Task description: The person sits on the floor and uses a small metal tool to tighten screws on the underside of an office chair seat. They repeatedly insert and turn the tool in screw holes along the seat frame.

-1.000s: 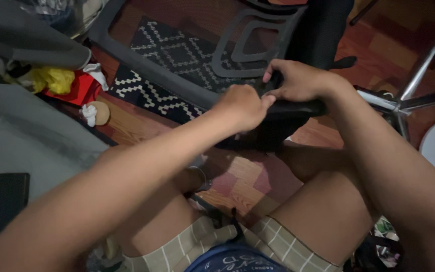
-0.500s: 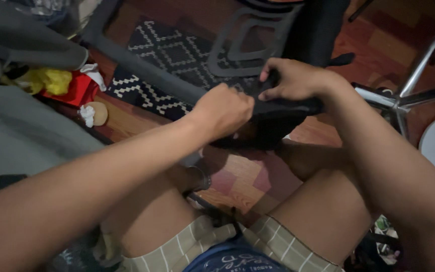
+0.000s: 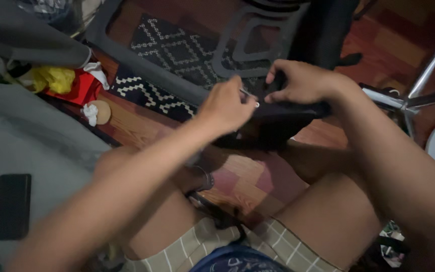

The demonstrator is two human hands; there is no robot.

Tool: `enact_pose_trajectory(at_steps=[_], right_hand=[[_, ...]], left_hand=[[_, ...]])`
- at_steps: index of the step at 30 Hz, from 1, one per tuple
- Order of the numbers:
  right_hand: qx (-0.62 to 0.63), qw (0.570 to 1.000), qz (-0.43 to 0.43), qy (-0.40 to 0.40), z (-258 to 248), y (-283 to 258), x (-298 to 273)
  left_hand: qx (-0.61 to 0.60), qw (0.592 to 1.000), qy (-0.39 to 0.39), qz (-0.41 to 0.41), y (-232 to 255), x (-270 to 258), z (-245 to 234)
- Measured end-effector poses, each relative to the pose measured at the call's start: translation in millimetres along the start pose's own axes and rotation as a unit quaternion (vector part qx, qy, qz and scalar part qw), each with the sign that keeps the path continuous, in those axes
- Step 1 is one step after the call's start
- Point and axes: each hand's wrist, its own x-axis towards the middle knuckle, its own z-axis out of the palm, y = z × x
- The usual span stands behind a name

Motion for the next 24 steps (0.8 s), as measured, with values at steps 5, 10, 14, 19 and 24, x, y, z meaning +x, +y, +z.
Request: enact_pose_trajectory(at_steps=[5,10,14,19,24], right_hand=[[-0.006,1.000,-0.023,0.003,-1.3,-3.0,-3.5],[-0.003,1.000,0.017,-0.008,-1.9,-7.8,-6.1],[-0.001,1.000,0.026,-0.017,-3.2,-11.7,-6.5],[-0.015,0.999,0.035,-0.012,-4.6,-19.5,-7.4],[-0.004,0.994,0.099,-0.039,-8.6,-24.9,-9.0]], left_hand=[[0.035,0.988,0.092,0.120,-2.8,-4.9,18.4],[0.016,0.987,0.045,0.156,-15.5,0.3,12.7],[0.039,0.968,0.040,0.246,-24.8,4.8,13.4],[0.075,0.953,0.000,0.293,-28.3,16.6,4.4],[0.102,0.965,0.012,0.241,-18.9,13.2,6.1]])
